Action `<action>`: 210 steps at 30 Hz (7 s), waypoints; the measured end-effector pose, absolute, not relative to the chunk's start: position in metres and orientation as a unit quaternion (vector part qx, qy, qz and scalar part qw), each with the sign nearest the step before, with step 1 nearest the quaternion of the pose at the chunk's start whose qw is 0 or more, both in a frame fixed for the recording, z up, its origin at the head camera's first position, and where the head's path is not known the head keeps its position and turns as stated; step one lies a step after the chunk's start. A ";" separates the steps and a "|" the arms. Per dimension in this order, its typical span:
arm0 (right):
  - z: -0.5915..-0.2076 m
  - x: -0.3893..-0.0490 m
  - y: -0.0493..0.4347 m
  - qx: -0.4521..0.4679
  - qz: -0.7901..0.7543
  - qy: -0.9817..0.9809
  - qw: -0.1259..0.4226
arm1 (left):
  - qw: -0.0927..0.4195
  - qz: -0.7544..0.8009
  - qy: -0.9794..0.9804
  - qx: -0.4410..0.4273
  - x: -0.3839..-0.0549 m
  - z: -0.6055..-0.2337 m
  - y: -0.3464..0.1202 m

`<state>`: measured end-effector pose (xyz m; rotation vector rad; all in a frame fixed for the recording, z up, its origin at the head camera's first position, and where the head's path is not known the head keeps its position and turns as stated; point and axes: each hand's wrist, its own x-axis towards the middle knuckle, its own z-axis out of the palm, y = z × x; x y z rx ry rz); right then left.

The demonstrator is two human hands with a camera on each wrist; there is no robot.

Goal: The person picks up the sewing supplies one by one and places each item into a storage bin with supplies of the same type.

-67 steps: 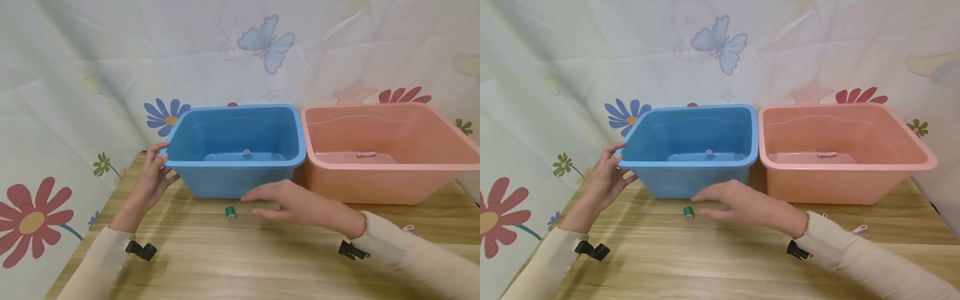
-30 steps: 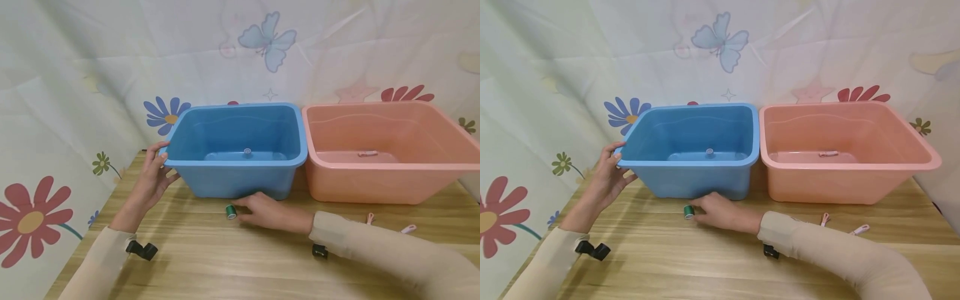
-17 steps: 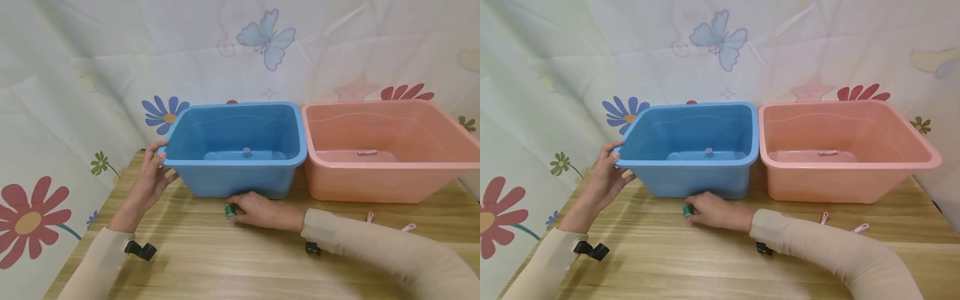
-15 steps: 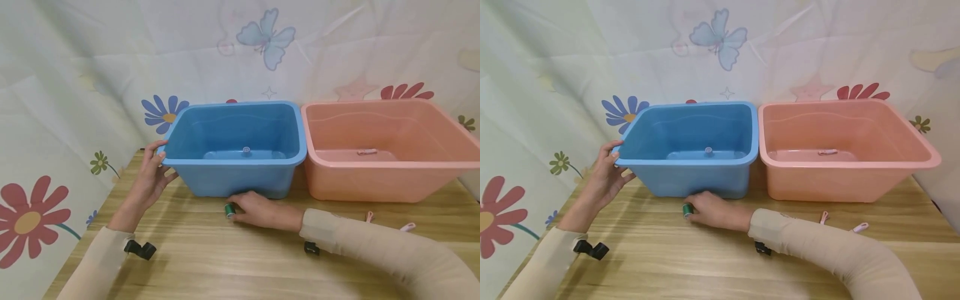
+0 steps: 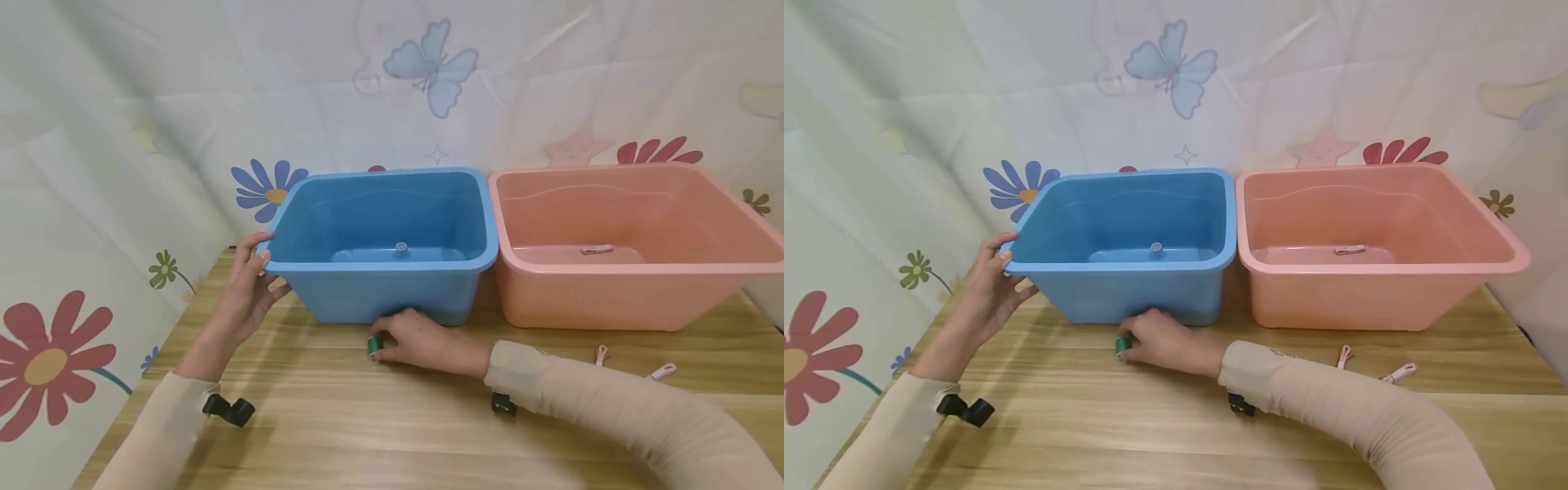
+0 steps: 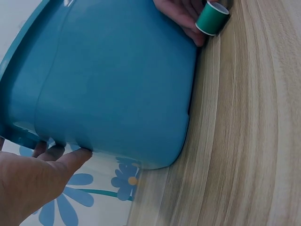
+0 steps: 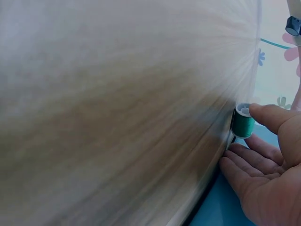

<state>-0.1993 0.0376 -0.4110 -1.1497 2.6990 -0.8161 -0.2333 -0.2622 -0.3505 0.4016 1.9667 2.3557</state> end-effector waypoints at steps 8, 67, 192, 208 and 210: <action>-0.413 -0.194 0.034 -0.344 -0.249 0.904 0.043 | 0.021 0.761 0.637 0.124 -0.235 -0.349 -0.260; -0.388 -0.180 0.065 -0.405 -0.370 0.836 -0.013 | 0.025 0.759 0.634 0.146 -0.231 -0.351 -0.263; -0.229 -0.180 0.145 -0.460 -0.233 0.829 -0.216 | 0.024 0.768 0.624 0.144 -0.236 -0.353 -0.263; -0.216 -0.188 0.143 -0.453 -0.232 0.838 -0.196 | 0.021 0.770 0.622 0.140 -0.235 -0.355 -0.265; -0.213 -0.189 0.142 -0.451 -0.232 0.840 -0.191 | 0.022 0.770 0.622 0.142 -0.234 -0.355 -0.265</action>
